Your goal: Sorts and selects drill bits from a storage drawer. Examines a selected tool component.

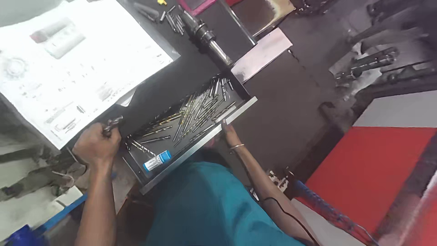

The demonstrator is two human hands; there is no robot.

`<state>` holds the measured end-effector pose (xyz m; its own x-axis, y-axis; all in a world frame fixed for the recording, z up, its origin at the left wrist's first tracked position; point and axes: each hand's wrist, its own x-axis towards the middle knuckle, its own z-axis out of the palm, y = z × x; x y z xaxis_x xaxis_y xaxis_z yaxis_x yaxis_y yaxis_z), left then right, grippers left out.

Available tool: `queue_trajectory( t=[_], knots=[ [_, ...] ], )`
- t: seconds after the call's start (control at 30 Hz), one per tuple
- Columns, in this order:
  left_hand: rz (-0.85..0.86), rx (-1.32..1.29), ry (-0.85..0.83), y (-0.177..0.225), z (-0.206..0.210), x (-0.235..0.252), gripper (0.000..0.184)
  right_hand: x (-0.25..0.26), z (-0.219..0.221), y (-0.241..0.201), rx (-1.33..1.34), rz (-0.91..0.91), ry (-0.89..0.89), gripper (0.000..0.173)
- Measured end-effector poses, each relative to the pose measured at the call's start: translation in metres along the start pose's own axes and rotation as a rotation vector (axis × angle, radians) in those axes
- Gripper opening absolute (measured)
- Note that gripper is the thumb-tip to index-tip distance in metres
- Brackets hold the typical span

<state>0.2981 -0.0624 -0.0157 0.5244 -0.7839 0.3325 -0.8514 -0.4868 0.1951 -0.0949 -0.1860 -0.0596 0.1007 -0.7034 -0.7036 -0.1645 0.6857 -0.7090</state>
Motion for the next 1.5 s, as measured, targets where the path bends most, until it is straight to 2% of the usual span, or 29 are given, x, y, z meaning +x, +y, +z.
queue_trajectory(
  t=[0.1, 0.2, 0.27, 0.4, 0.53, 0.63, 0.7, 0.77, 0.83, 0.9, 0.97, 1.03, 1.1, 1.17, 1.27, 1.3, 1.4, 1.5],
  knots=[
    [0.006, 0.007, -0.022, 0.001, -0.002, 0.001, 0.042, 0.026, 0.012, -0.008, 0.149, -0.041, -0.103, 0.047],
    [0.016, -0.007, -0.061, 0.001, -0.006, 0.002, 0.038, 0.04, 0.025, -0.027, 0.305, 0.024, -0.202, 0.038],
    [0.028, -0.026, -0.067, 0.016, -0.015, 0.004, 0.036, 0.046, 0.033, -0.04, 0.326, 0.015, -0.277, 0.033],
    [0.053, -0.176, -0.065, 0.075, -0.032, -0.001, 0.03, 0.067, 0.044, -0.054, 0.334, 0.009, -0.4, 0.039],
    [0.047, -0.357, -0.117, 0.14, -0.017, -0.014, 0.032, 0.089, 0.048, -0.072, 0.236, 0.028, -0.525, 0.049],
    [0.056, -0.48, -0.226, 0.199, 0.005, -0.03, 0.028, 0.108, 0.032, -0.081, 0.074, -0.002, -0.74, 0.054],
    [0.042, -0.552, -0.282, 0.249, 0.02, -0.035, 0.027, 0.123, 0.012, -0.086, -0.116, -0.152, -0.939, 0.054],
    [-0.013, -0.662, -0.36, 0.304, 0.032, -0.036, 0.025, 0.131, -0.024, -0.09, -0.31, -0.38, -1.072, 0.044],
    [-0.087, -0.791, -0.455, 0.361, 0.037, -0.035, 0.025, 0.124, -0.081, -0.094, -0.486, -0.472, -1.042, 0.031],
    [-0.155, -0.911, -0.529, 0.42, 0.042, -0.023, 0.027, 0.123, -0.152, -0.095, -0.529, -0.365, -0.908, 0.025],
    [-0.175, -1.088, -0.566, 0.476, 0.056, -0.012, 0.024, 0.128, -0.229, -0.098, -0.499, -0.222, -0.71, 0.028],
    [-0.193, -1.267, -0.655, 0.534, 0.076, -0.003, 0.021, 0.138, -0.303, -0.104, -0.431, -0.224, -0.448, 0.036],
    [-0.204, -1.447, -0.831, 0.594, 0.094, 0.008, 0.017, 0.145, -0.372, -0.122, -0.339, -0.294, -0.196, 0.046],
    [-0.133, -1.54, -1.009, 0.653, 0.113, 0.023, 0.025, 0.149, -0.43, -0.149, -0.225, -0.423, -0.056, 0.043],
    [0.04, -1.589, -1.189, 0.744, 0.147, 0.045, 0.043, 0.15, -0.501, -0.198, -0.097, -0.637, 0.039, 0.028],
    [0.089, -1.601, -1.238, 0.777, 0.159, 0.052, 0.046, 0.153, -0.523, -0.214, -0.063, -0.682, 0.059, 0.03],
    [0.294, -1.564, -1.305, 0.879, 0.19, 0.077, 0.043, 0.172, -0.584, -0.261, 0.021, -0.767, 0.112, 0.044],
    [0.521, -1.516, -1.307, 0.975, 0.214, 0.1, 0.035, 0.204, -0.642, -0.298, 0.084, -0.879, 0.234, 0.031]
  ],
)
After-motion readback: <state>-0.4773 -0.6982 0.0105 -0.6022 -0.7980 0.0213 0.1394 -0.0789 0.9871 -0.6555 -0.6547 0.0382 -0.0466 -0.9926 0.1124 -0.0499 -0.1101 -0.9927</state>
